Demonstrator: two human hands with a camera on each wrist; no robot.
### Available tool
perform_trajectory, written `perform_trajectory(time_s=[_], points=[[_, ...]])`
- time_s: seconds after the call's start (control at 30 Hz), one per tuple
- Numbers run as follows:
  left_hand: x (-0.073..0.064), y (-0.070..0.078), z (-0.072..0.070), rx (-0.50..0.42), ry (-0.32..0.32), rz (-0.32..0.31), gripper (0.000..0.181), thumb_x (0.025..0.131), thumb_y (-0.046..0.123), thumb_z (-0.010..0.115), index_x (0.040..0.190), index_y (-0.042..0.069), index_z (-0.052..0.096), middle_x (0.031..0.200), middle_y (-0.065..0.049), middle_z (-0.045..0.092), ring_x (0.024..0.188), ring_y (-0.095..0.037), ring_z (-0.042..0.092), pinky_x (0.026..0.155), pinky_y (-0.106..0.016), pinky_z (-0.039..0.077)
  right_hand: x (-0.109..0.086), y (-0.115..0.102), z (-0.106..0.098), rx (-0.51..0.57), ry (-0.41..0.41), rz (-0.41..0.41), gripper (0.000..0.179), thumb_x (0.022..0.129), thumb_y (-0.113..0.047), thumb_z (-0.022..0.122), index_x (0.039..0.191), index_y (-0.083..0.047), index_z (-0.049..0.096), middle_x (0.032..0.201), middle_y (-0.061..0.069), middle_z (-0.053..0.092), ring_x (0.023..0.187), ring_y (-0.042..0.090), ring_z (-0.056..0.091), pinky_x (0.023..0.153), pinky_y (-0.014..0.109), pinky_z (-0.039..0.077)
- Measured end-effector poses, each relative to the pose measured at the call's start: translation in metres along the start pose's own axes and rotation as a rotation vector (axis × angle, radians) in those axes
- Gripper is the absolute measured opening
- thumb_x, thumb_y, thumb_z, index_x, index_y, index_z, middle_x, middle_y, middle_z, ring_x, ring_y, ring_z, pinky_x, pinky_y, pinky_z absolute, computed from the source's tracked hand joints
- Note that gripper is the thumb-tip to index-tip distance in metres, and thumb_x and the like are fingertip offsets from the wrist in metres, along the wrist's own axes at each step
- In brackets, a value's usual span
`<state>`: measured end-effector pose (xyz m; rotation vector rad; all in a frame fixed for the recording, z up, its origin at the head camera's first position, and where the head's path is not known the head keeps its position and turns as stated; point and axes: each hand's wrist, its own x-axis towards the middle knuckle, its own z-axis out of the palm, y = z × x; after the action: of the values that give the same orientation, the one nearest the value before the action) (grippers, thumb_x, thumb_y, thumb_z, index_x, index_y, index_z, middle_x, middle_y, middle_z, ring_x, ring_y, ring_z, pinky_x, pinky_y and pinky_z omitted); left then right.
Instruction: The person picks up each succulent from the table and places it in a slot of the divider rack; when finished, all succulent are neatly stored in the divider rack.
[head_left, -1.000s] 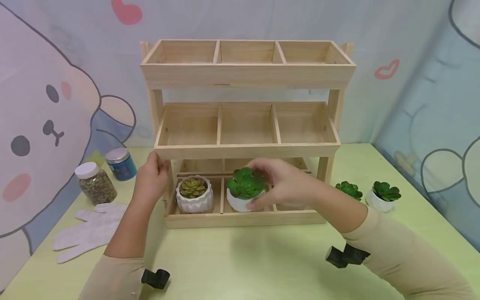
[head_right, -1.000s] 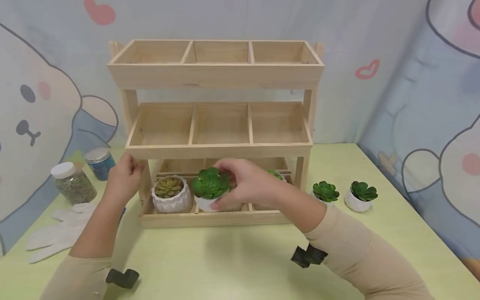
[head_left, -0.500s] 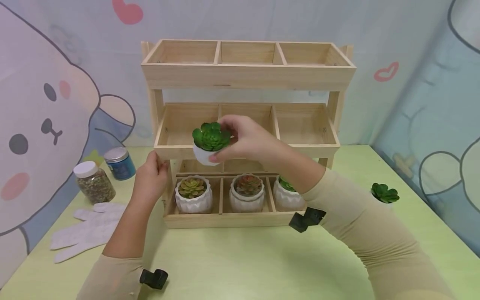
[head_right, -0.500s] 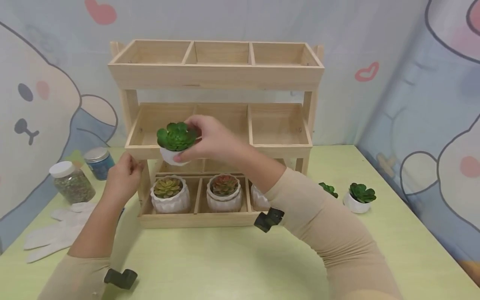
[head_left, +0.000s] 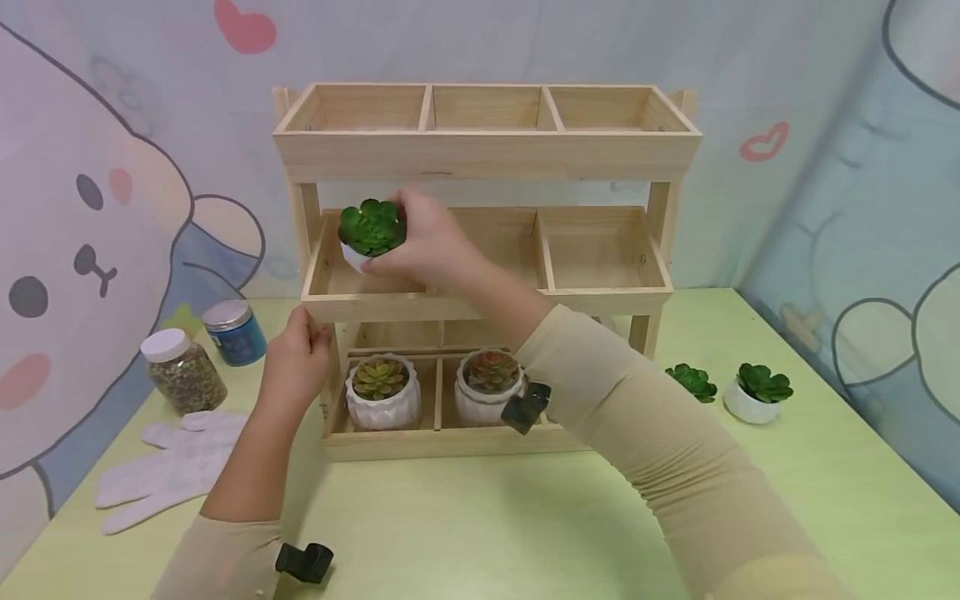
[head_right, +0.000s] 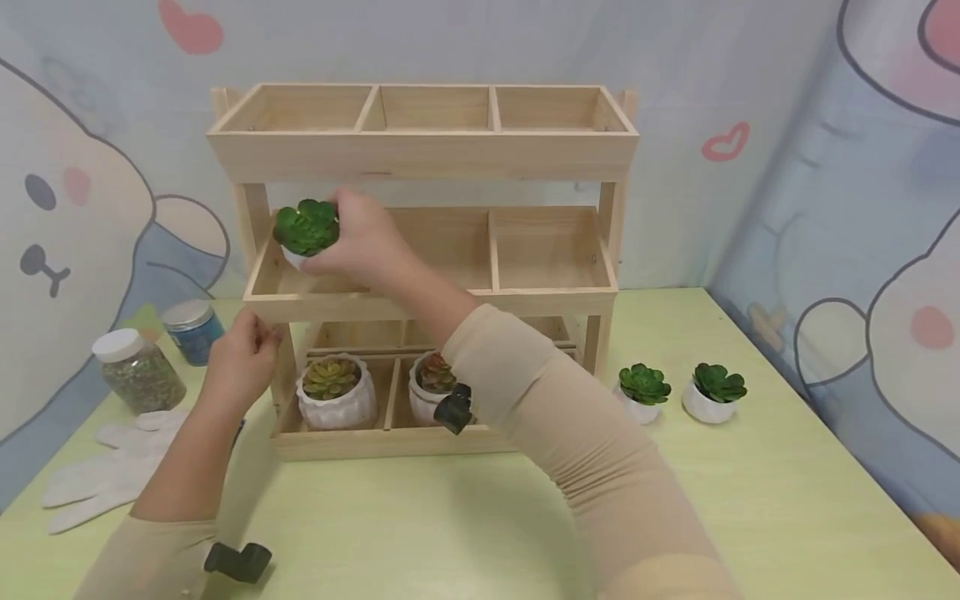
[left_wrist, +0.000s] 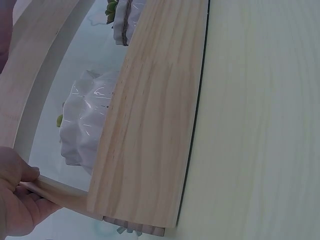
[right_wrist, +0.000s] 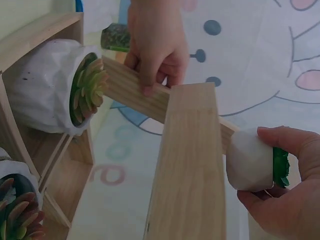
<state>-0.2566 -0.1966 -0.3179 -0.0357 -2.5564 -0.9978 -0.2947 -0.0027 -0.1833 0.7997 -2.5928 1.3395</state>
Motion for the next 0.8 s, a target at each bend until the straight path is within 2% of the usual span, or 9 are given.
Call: perform_trajectory(time_s=[0.17,0.27,0.37,0.5,0.63,0.8], points=[[0.000,-0.001,0.000,0.007,0.006,0.001,0.021,0.099,0.013,0.045,0.114,-0.002,0.041,0.104,-0.030,0.058,0.097,-0.045,0.058,0.076,-0.056,0.047,0.010,0.000,0.013,-0.147,-0.012,-0.012,0.062,0.067,-0.021,0.084,0.115,-0.005,0.049,0.106,0.002,0.052,0.095,0.013,0.052,0.078,0.020,0.043],[0.000,-0.002,0.000,0.009,0.008,0.002,0.019,0.099,0.013,0.045,0.110,-0.002,0.041,0.101,-0.030,0.058,0.096,-0.045,0.058,0.074,-0.055,0.047,0.013,-0.001,0.020,-0.179,-0.026,-0.004,0.064,0.068,-0.023,0.084,0.117,-0.004,0.047,0.107,0.003,0.052,0.094,0.014,0.052,0.078,0.021,0.044],[0.000,-0.002,0.000,0.008,0.012,0.008,0.016,0.098,0.012,0.046,0.106,-0.002,0.041,0.101,-0.030,0.058,0.096,-0.045,0.059,0.074,-0.055,0.048,0.014,0.000,0.025,-0.193,-0.062,0.043,0.068,0.071,-0.028,0.082,0.121,-0.003,0.043,0.108,0.004,0.052,0.096,0.015,0.052,0.078,0.023,0.045],[-0.001,-0.002,0.001,0.006,0.012,0.011,0.015,0.098,0.012,0.046,0.101,-0.001,0.040,0.100,-0.030,0.058,0.094,-0.045,0.059,0.073,-0.055,0.048,0.014,0.002,0.029,-0.266,-0.108,0.101,0.070,0.075,-0.036,0.077,0.124,-0.002,0.041,0.110,0.005,0.051,0.097,0.015,0.052,0.080,0.025,0.045],[-0.001,-0.001,0.001,0.006,0.016,0.018,0.015,0.098,0.012,0.046,0.102,-0.001,0.040,0.099,-0.030,0.058,0.092,-0.044,0.059,0.071,-0.054,0.048,0.014,0.003,0.031,-0.320,-0.106,0.107,0.069,0.075,-0.038,0.077,0.122,-0.002,0.042,0.111,0.006,0.051,0.097,0.016,0.052,0.080,0.027,0.045],[0.000,0.000,-0.001,0.002,0.008,0.016,0.018,0.098,0.012,0.045,0.109,-0.002,0.041,0.104,-0.031,0.058,0.097,-0.045,0.058,0.075,-0.056,0.048,0.015,0.000,0.032,-0.389,-0.101,0.100,0.067,0.074,-0.041,0.077,0.119,-0.003,0.044,0.109,0.006,0.053,0.095,0.016,0.052,0.079,0.027,0.045]])
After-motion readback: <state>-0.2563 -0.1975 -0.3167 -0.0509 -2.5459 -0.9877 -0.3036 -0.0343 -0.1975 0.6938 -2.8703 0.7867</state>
